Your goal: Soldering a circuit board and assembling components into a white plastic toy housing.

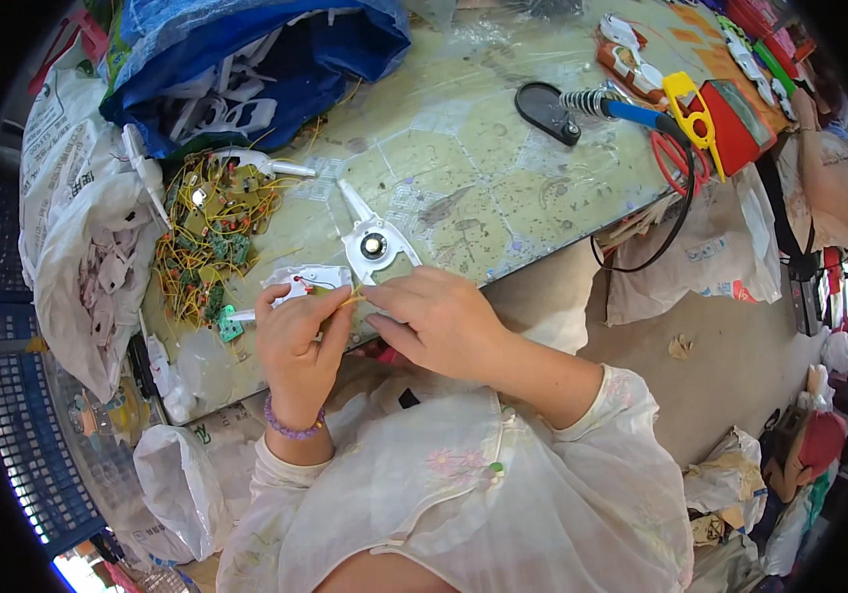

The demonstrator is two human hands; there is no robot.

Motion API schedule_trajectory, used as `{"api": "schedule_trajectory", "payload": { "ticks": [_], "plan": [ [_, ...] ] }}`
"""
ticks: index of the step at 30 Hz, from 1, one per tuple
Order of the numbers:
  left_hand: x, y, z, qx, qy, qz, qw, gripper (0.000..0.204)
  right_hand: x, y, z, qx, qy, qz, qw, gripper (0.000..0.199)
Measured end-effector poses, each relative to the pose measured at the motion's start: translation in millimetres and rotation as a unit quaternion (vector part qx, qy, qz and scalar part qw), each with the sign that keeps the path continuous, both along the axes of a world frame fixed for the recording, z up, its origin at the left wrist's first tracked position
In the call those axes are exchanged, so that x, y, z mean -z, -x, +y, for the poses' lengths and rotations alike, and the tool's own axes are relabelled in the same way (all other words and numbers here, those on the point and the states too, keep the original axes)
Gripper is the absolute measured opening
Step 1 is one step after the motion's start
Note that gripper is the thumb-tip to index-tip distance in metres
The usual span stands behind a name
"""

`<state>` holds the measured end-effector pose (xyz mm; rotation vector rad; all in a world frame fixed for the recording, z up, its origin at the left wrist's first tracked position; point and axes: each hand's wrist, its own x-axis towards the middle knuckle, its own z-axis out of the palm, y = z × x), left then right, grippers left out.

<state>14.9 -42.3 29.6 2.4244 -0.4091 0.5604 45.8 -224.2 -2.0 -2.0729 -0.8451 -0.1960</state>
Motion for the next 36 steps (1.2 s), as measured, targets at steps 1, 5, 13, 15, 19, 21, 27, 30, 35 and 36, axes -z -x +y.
{"api": "schedule_trajectory", "payload": {
  "ticks": [1, 5, 13, 15, 19, 21, 27, 30, 35, 36],
  "plan": [
    [1.5, 0.5, -1.8, -0.012, 0.005, 0.007, 1.0, 0.017, -2.4, -0.6, -5.0, 0.035, -0.049, -0.018, 0.998, 0.024],
    [6.6, -0.7, -2.7, -0.003, -0.016, -0.009, 1.0, 0.016, 3.1, -29.3, -44.5, 0.286, -0.393, 0.061, 0.872, 0.038],
    [16.9, -11.9, -15.9, -0.039, -0.035, -0.033, 0.998, 0.012, -30.9, -100.4, -108.1, 0.481, -0.287, -0.096, 0.823, 0.062],
    [18.3, -13.5, -17.5, -0.04, -0.038, -0.034, 0.998, 0.012, -36.7, -100.7, -117.6, 0.524, -0.276, -0.064, 0.804, 0.042],
    [21.7, -15.0, -20.0, -0.049, -0.071, -0.048, 0.995, 0.013, -26.6, -107.6, -129.0, 0.483, -0.223, -0.096, 0.841, 0.031],
    [24.0, -14.1, -20.7, -0.055, -0.079, -0.043, 0.994, 0.013, -34.6, -102.1, -132.9, 0.519, -0.152, -0.089, 0.837, 0.033],
    [25.1, -16.9, -19.6, -0.071, -0.095, -0.041, 0.992, 0.012, -72.8, -18.8, -197.8, 0.616, -0.015, -0.298, 0.729, 0.024],
    [23.4, -22.2, -25.0, -0.067, -0.111, -0.031, 0.991, 0.012, -66.5, -10.5, -175.2, 0.426, 0.206, -0.629, 0.617, 0.025],
    [26.0, -25.8, -26.4, -0.089, -0.115, -0.03, 0.989, 0.011, -12.8, 8.3, -88.2, 0.142, -0.265, -0.2, 0.933, 0.029],
    [26.0, -26.4, -26.9, -0.084, -0.12, -0.026, 0.989, 0.012, -6.1, 8.2, -86.1, 0.128, -0.269, -0.191, 0.935, 0.029]
  ]
}}
